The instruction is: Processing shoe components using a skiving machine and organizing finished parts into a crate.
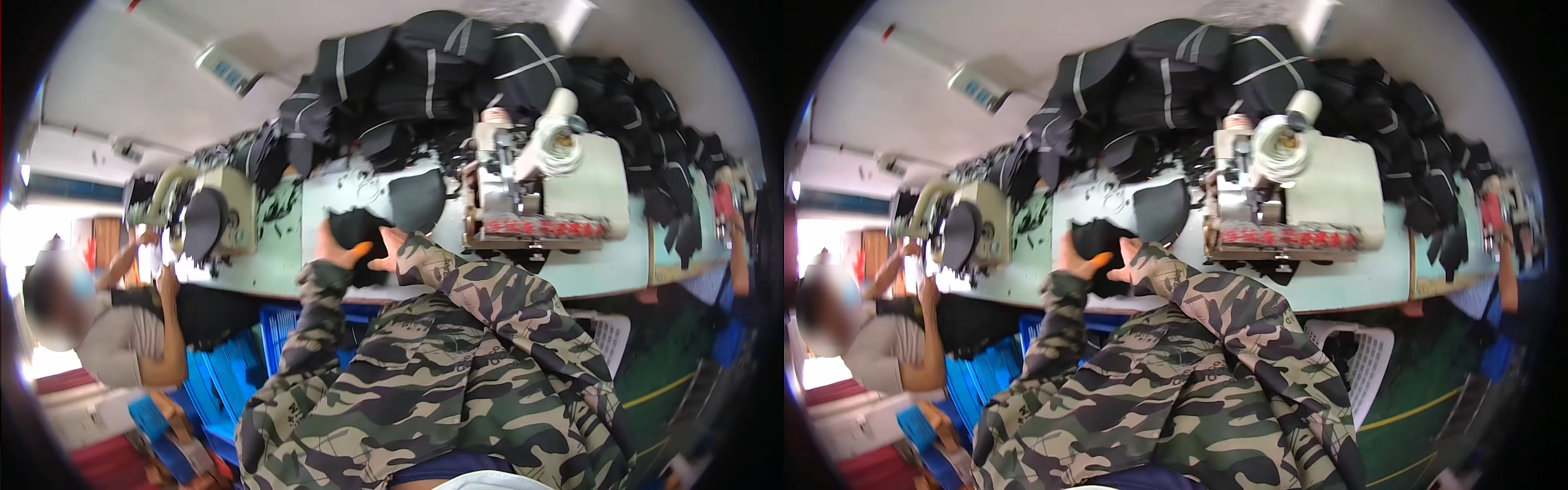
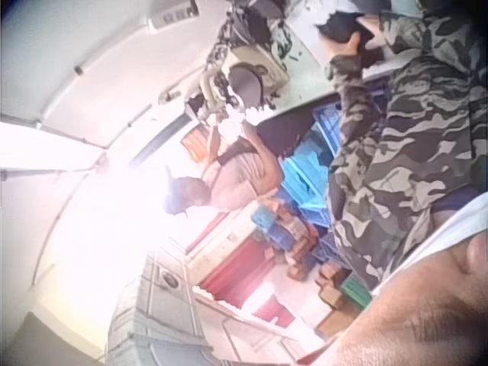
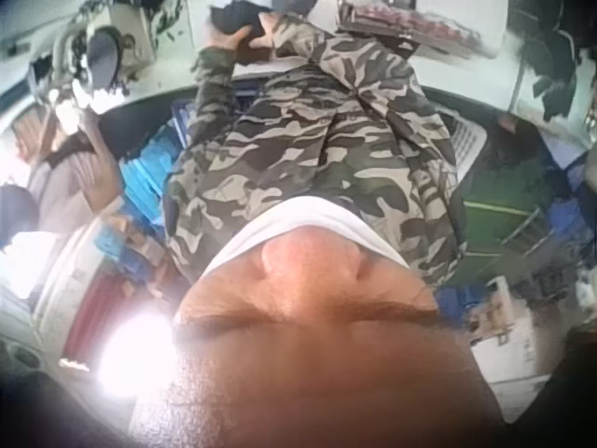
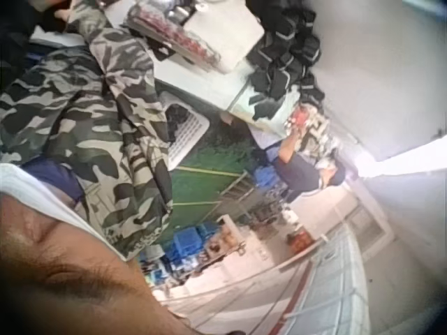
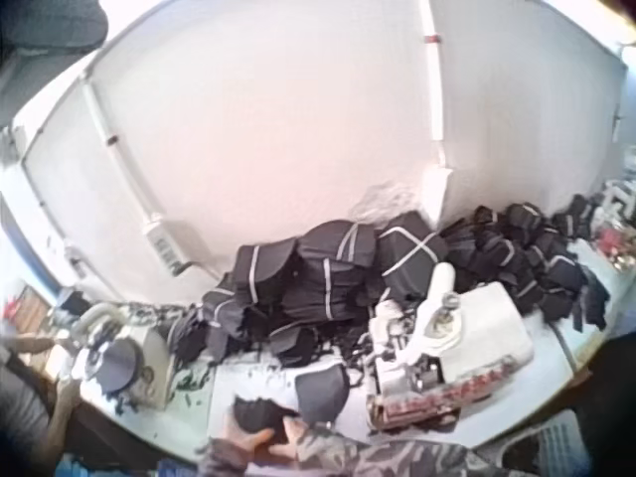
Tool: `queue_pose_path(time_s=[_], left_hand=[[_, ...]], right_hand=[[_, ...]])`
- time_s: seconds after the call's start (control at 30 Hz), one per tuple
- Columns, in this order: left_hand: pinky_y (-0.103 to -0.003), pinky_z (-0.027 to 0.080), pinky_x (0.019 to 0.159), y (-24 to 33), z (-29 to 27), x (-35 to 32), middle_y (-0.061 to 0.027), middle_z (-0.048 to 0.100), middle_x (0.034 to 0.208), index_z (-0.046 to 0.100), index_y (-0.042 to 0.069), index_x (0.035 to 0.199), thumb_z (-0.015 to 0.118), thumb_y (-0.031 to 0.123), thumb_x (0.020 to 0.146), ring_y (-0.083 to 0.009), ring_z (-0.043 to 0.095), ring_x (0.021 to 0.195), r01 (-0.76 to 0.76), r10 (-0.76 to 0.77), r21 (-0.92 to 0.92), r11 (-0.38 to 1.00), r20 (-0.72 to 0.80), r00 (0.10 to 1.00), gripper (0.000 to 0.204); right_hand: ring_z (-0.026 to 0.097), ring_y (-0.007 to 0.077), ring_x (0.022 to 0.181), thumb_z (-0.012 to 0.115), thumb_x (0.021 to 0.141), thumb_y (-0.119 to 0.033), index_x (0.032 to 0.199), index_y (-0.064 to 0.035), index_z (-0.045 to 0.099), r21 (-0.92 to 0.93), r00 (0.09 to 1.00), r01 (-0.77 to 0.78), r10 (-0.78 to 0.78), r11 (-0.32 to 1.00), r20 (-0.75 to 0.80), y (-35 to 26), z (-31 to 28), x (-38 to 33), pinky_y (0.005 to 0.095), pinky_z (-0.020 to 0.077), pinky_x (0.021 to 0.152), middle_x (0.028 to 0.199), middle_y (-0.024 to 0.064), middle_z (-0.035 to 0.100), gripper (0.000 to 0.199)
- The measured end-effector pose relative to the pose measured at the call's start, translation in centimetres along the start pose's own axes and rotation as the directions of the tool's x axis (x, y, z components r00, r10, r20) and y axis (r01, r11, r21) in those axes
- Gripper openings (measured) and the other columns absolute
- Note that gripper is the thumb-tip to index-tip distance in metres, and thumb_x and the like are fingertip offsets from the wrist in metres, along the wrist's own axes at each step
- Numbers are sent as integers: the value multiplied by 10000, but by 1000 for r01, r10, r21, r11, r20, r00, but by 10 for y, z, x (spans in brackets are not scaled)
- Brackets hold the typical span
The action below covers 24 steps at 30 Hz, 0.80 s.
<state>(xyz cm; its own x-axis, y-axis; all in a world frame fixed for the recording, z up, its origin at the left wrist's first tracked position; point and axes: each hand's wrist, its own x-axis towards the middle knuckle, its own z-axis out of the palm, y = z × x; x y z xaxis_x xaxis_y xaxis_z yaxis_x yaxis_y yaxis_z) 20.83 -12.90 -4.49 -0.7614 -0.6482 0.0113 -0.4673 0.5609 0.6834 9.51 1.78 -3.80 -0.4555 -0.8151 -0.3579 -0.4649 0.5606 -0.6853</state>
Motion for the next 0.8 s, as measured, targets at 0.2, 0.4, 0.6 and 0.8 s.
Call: queue_pose_path(time_s=[0.2,0.4,0.6,0.8], left_hand=[[-378,458,816,-1,5,-11,-217,564,1065,332,17,1283,788,466,576,-346,570,972,101,-102,19,995,34,994,954],[-370,465,803,-3,-2,-10,-189,588,1030,424,20,1213,788,462,581,-318,592,934,161,-156,-66,985,73,985,853],[-361,473,781,9,1,-12,-162,612,967,462,31,1162,797,430,583,-302,606,898,183,-179,-96,978,53,982,779],[-361,471,785,5,6,-15,-166,609,973,436,35,1198,805,409,580,-304,603,905,133,-136,-141,981,-15,991,811]], right_hand=[[499,381,1039,759,574,-443,1110,80,458,93,995,75,-68,993,-71,19,30,21,403,412,892,1074,255,527,807],[462,359,1135,708,628,-481,1234,98,378,215,996,60,-74,975,57,32,18,19,372,377,955,1215,281,457,900],[427,370,1180,674,654,-517,1260,111,348,314,995,21,-51,949,89,38,23,20,368,341,999,1255,294,422,931],[466,367,1140,659,676,-520,1252,97,373,278,998,52,-60,959,18,40,20,18,366,360,981,1233,283,453,892]])
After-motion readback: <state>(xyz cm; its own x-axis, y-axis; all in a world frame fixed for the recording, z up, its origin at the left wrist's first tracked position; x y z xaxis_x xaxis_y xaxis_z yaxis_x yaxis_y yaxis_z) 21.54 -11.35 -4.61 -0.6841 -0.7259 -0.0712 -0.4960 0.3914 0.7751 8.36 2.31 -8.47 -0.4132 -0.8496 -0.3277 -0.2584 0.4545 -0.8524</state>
